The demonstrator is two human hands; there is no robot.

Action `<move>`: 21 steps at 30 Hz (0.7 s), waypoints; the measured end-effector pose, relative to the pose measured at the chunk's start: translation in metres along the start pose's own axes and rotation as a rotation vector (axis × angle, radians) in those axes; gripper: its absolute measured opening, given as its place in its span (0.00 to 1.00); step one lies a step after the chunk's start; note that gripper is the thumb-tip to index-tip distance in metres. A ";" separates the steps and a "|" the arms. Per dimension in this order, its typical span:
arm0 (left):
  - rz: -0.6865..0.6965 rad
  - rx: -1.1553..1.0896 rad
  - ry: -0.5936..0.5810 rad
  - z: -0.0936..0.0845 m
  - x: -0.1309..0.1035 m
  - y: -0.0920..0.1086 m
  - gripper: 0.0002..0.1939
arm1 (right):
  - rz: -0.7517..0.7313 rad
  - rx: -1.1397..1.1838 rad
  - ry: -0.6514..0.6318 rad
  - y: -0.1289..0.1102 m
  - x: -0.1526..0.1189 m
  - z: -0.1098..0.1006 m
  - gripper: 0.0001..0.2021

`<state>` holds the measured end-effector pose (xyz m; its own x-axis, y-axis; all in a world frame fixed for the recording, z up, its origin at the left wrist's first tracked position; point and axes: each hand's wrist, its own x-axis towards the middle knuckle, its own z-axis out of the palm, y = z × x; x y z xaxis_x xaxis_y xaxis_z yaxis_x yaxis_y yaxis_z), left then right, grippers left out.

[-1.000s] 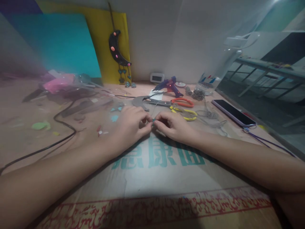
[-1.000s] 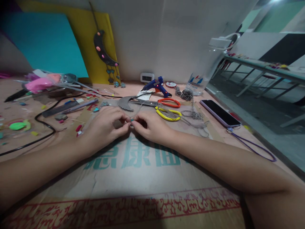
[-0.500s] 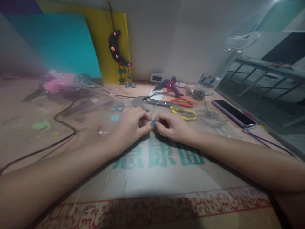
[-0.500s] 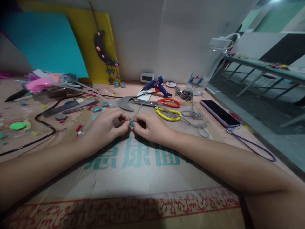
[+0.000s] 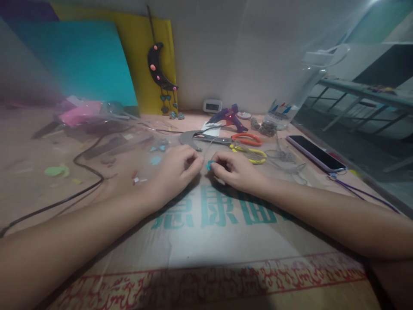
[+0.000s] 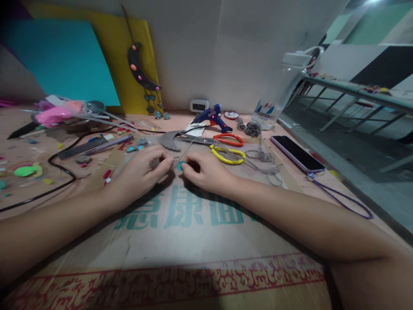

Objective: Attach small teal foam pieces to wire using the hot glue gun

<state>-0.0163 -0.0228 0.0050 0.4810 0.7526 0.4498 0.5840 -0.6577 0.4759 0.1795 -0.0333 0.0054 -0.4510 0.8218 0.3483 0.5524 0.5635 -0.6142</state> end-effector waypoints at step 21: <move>-0.085 -0.130 0.008 0.002 0.000 -0.002 0.11 | 0.095 -0.312 0.232 0.011 0.024 -0.060 0.06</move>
<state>-0.0159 -0.0213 0.0021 0.4280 0.8056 0.4097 0.5323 -0.5910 0.6061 0.2174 -0.0025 0.0496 -0.2367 0.8488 0.4728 0.7868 0.4530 -0.4192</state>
